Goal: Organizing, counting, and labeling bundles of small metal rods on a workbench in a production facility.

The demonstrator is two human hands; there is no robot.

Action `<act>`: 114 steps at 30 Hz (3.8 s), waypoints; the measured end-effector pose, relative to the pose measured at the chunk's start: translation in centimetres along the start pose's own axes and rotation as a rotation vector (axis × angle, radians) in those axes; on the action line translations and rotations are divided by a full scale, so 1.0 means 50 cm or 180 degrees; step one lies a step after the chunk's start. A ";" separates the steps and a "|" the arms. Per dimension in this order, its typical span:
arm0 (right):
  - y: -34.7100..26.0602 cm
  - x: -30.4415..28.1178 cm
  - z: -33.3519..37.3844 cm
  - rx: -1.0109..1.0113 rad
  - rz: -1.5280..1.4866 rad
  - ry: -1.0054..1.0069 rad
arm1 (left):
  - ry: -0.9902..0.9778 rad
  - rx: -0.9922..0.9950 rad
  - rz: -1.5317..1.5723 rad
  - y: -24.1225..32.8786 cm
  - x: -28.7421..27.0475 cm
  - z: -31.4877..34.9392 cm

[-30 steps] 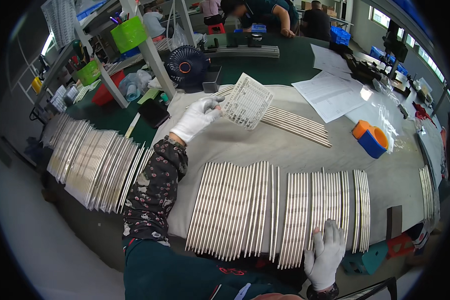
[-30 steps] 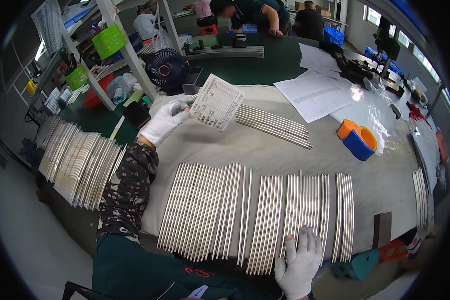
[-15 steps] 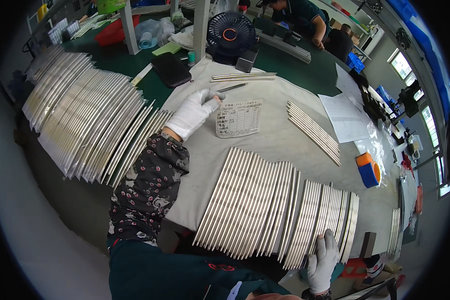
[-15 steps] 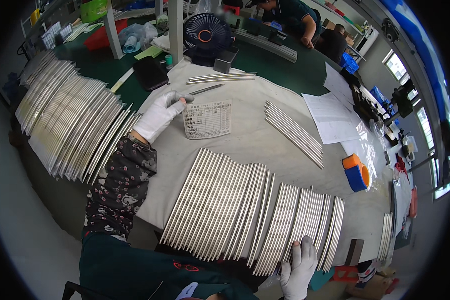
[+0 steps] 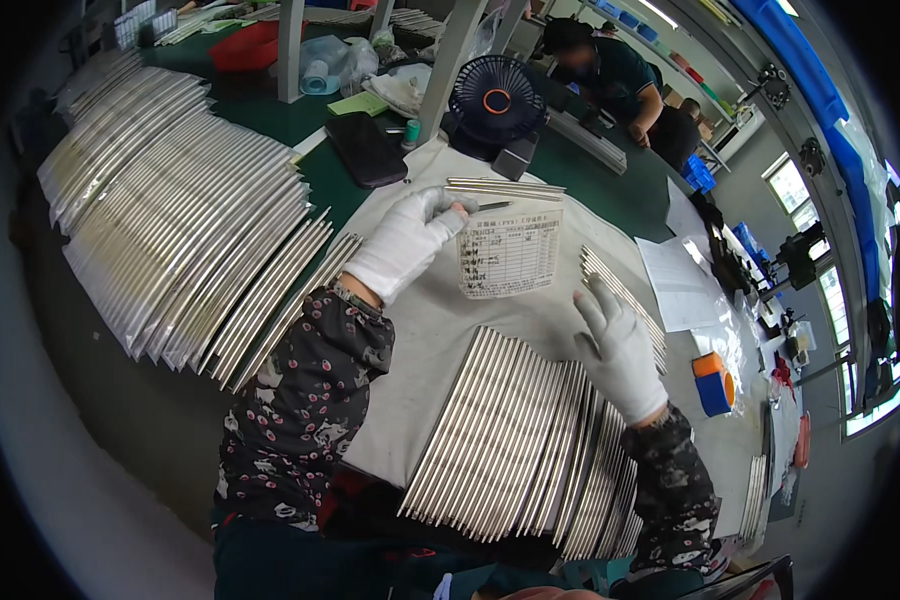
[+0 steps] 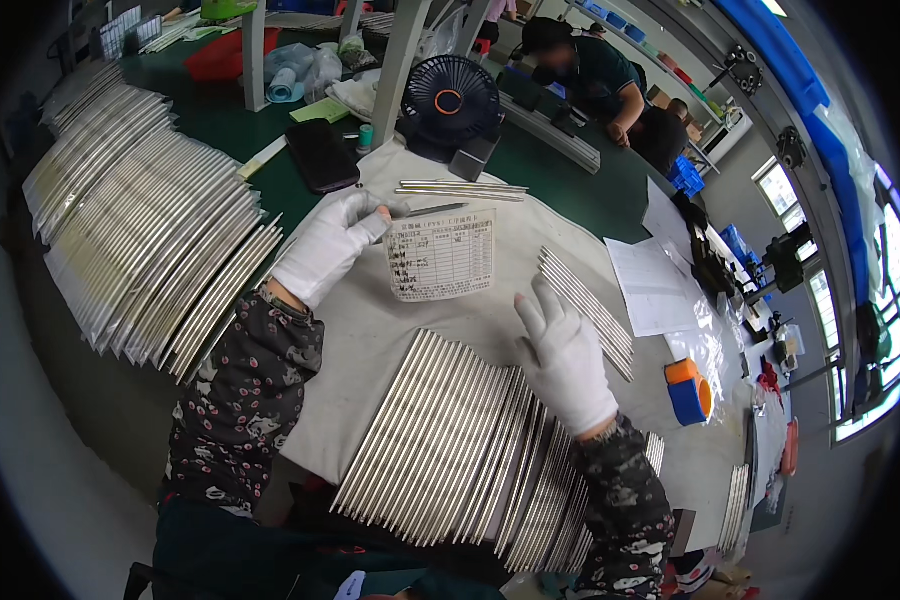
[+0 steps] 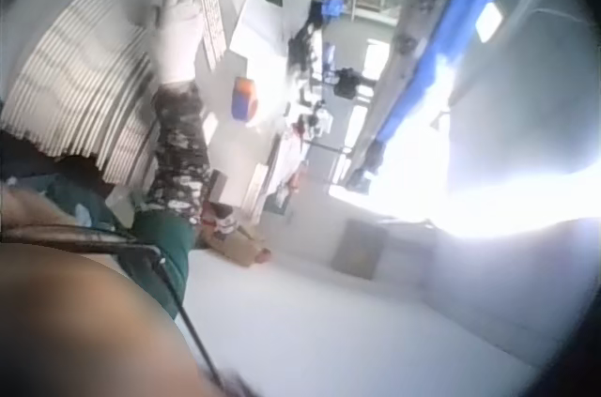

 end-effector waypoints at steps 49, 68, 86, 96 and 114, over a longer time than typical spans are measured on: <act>0.040 0.290 -0.104 0.3321 -0.6047 0.0984 | 0.0860 -0.0786 -0.0912 -0.111 0.030 -0.023; 0.008 0.265 -0.107 0.3306 -0.4278 0.0807 | -0.1308 0.0552 -0.3459 -0.018 0.161 0.135; 0.009 0.257 -0.109 0.3014 -0.3591 0.0540 | -0.1415 0.0616 -0.3460 -0.022 0.165 0.133; 0.003 0.257 -0.112 0.2842 -0.3428 0.0436 | -0.1503 0.0501 -0.3498 -0.018 0.165 0.132; 0.009 0.255 -0.098 0.2993 -0.3655 0.0343 | -0.1489 0.0544 -0.3514 -0.026 0.175 0.136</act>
Point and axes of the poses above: each hand's wrist, its own z-axis away from the middle knuckle, its own x-axis out of the palm, y = z × x, the point moved 4 cm from there along -z, towards the middle knuckle, and after that the axes turned 13 degrees about y, right-handed, at the moved point
